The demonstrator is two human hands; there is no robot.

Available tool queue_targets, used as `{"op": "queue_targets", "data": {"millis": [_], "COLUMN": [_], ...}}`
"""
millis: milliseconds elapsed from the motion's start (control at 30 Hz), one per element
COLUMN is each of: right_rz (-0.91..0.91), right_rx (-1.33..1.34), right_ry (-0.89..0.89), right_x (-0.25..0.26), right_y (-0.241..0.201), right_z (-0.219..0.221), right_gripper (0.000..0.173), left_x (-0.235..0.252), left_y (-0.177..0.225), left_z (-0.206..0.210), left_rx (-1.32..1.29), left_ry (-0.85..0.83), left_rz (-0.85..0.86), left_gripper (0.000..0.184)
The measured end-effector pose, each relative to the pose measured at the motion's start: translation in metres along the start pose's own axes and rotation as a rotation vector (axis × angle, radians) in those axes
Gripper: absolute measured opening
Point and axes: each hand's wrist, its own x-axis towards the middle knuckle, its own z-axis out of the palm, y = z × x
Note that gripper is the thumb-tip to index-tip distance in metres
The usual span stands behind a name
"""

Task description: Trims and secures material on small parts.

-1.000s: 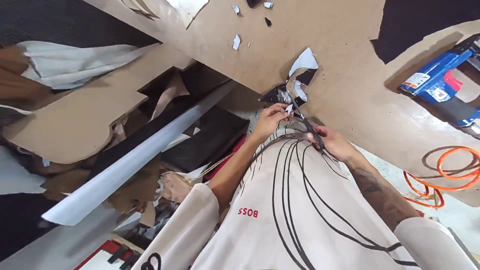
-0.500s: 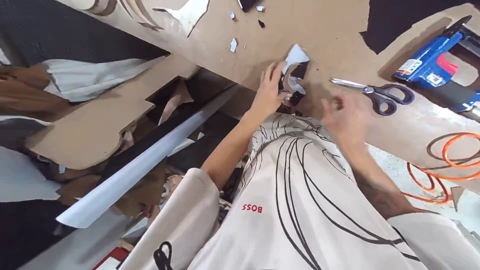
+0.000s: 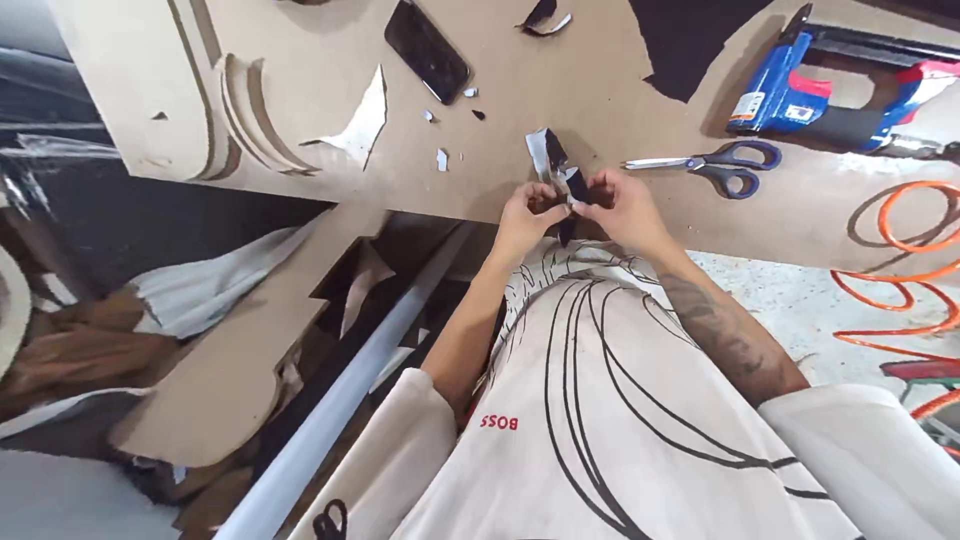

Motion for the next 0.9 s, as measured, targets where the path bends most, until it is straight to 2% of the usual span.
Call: {"op": "queue_targets", "data": {"millis": [67,167,233,300,433,567,667,733,900], "right_rz": [0.04,0.08,0.077,0.064,0.076,0.047,-0.129,-0.255,-0.448], "right_rx": [0.072,0.037,-0.071,-0.199,-0.367,-0.584,-0.696,-0.745,-0.863], "right_ry": [-0.012,0.07,0.148,0.204,0.184,0.17,0.247,0.332,0.423], "right_x": [0.002,0.003,0.002,0.007,0.017,0.033,0.033,0.029,0.011], "right_y": [-0.001,0.001,0.003,0.008,0.013,0.011,0.018,0.031,0.067], "right_z": [0.001,0.002,0.001,-0.002,-0.017,-0.025,-0.024,-0.02,-0.011], "right_gripper": [0.037,0.036,0.03,0.022,0.028,0.019,0.009,0.013,0.012], "left_x": [0.003,0.011,0.025,0.045,0.088,0.095,0.091,0.088,0.085], "left_y": [0.006,0.013,0.018,0.024,0.02,0.025,0.024,0.018,-0.011], "left_z": [-0.003,-0.008,-0.01,-0.004,0.012,0.015,0.02,0.024,0.034], "left_rx": [0.105,0.412,0.525,0.569,0.528,0.607,0.665,0.635,0.485], "left_ry": [0.03,0.158,0.11,-0.033,-0.288,-0.376,-0.338,-0.288,-0.1], "left_rz": [0.085,0.405,0.616,0.729,0.777,0.768,0.783,0.795,0.979], "left_gripper": [0.04,0.031,0.035,0.044,0.042,0.037,0.026,0.021,0.018]}}
